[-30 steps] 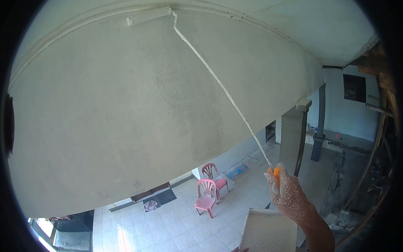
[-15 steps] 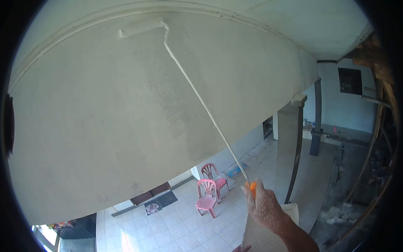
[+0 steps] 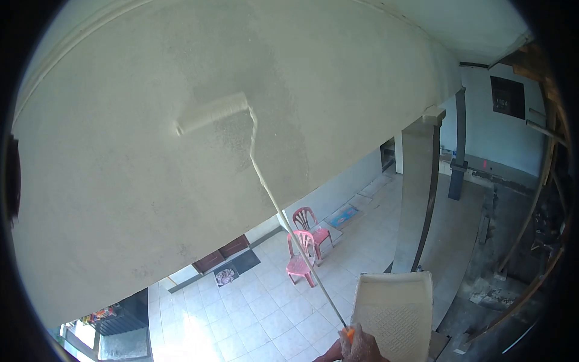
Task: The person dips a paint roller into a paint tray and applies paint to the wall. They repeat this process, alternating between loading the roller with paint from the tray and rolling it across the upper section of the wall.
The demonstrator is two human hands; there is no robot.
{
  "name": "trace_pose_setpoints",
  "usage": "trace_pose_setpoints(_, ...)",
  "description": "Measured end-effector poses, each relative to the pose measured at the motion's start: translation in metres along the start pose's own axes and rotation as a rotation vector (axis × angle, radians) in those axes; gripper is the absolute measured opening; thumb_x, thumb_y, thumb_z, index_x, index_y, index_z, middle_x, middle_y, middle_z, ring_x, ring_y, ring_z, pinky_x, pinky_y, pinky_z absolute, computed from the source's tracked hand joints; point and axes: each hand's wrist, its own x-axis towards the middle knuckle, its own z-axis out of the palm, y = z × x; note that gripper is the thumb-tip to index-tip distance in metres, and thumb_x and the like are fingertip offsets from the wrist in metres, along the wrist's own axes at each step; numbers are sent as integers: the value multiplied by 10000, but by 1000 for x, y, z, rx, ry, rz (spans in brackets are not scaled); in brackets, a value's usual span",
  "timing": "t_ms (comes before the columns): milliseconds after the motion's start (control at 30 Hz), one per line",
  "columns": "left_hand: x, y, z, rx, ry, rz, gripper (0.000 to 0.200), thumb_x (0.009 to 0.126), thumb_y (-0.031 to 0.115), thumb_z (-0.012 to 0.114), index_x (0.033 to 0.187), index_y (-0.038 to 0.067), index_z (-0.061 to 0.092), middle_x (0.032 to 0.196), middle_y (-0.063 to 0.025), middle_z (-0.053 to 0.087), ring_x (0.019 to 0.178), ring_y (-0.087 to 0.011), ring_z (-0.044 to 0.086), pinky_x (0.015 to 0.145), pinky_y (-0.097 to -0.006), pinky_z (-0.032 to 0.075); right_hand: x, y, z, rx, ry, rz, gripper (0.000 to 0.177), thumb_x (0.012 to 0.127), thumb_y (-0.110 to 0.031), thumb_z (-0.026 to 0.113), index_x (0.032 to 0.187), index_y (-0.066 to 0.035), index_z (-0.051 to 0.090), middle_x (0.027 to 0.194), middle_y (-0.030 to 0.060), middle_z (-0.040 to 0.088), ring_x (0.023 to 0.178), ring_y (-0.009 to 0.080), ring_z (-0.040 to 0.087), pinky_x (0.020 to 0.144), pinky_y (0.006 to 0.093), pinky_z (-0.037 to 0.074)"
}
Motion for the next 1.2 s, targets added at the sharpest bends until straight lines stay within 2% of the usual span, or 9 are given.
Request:
trace_pose_setpoints(333, 7, -29, 1, 99, 17, 278, 655, 926, 505, 494, 1340, 1, 433, 1174, -256, 598, 1082, -351, 598, 952, -430, 447, 63, -23, -49, 399, -352, 493, 372, 907, -99, 596, 1134, 153, 443, 752, 227, 594, 646, 407, 603, 529, 450, 467)
trace_pose_setpoints(500, 17, -32, 8, 177, 68, 435, 637, 937, 492, 474, 1350, 10, 421, 1176, -266, 595, 1091, -356, 596, 960, -428, 445, 29, -19, -25, 202, -206, 178, 224, 934, -111, 547, 1029, 84, 492, 745, 234, 585, 643, 435, 588, 516, 448, 465)
trace_pose_setpoints(533, 14, -34, 5, 179, 34, 430, 637, 931, 496, 496, 1318, -9, 453, 1162, -255, 606, 1075, -349, 598, 938, -427, 452, 6, -11, -12, 119, -176, 65, 199, 939, -113, 537, 1003, 71, 499, 742, 237, 581, 643, 442, 584, 516, 449, 464)
trace_pose_setpoints(600, 7, -33, 2, 183, -36, 417, 643, 919, 502, 540, 1254, -46, 517, 1134, -233, 628, 1044, -335, 604, 895, -426, 467, -23, -10, -5, 231, -368, 552, 279, 898, -215, 610, 981, 39, 532, 779, 204, 611, 707, 379, 636, 614, 433, 503)
trace_pose_setpoints(700, 7, -2, -3, -133, -111, -248, 705, 926, 562, 461, 1333, -12, 436, 1169, -284, 594, 1077, -372, 601, 951, -436, 450, -47, -15, -20, 393, -272, 441, 200, 950, -127, 521, 985, 69, 511, 725, 231, 583, 628, 443, 581, 527, 443, 475)
trace_pose_setpoints(1033, 1, 9, -13, -14, -84, -171, 681, 940, 537, 457, 1335, -17, 436, 1222, -293, 557, 1167, -420, 529, 993, -432, 413, -37, -15, -29, 469, -265, 420, 222, 1001, -209, 439, 948, -13, 529, 672, 134, 563, 567, 305, 571, 494, 391, 442)
trace_pose_setpoints(1100, 12, -32, -2, -54, -66, 1, 501, 981, 384, 457, 1349, 44, 455, 1231, -299, 534, 1126, -421, 546, 976, -436, 428, -32, -14, -36, 441, -364, 508, 265, 900, -236, 609, 1000, 5, 562, 819, 206, 634, 743, 400, 650, 619, 458, 524)
trace_pose_setpoints(1133, 2, -6, -7, -94, -56, -51, 481, 973, 374, 486, 1265, -8, 500, 1142, -284, 586, 1036, -383, 602, 877, -418, 475, -25, -14, -41, 367, -328, 291, 223, 895, -222, 609, 913, -10, 541, 701, 209, 614, 627, 401, 623, 526, 420, 488)
trace_pose_setpoints(1200, 0, -5, -4, -288, -8, -21, 479, 961, 355, 536, 1137, -91, 546, 980, -250, 666, 882, -336, 670, 733, -385, 527, -21, -18, -57, 561, -465, 615, 307, 906, -294, 618, 1021, -13, 571, 788, 229, 638, 738, 410, 644, 629, 446, 512)
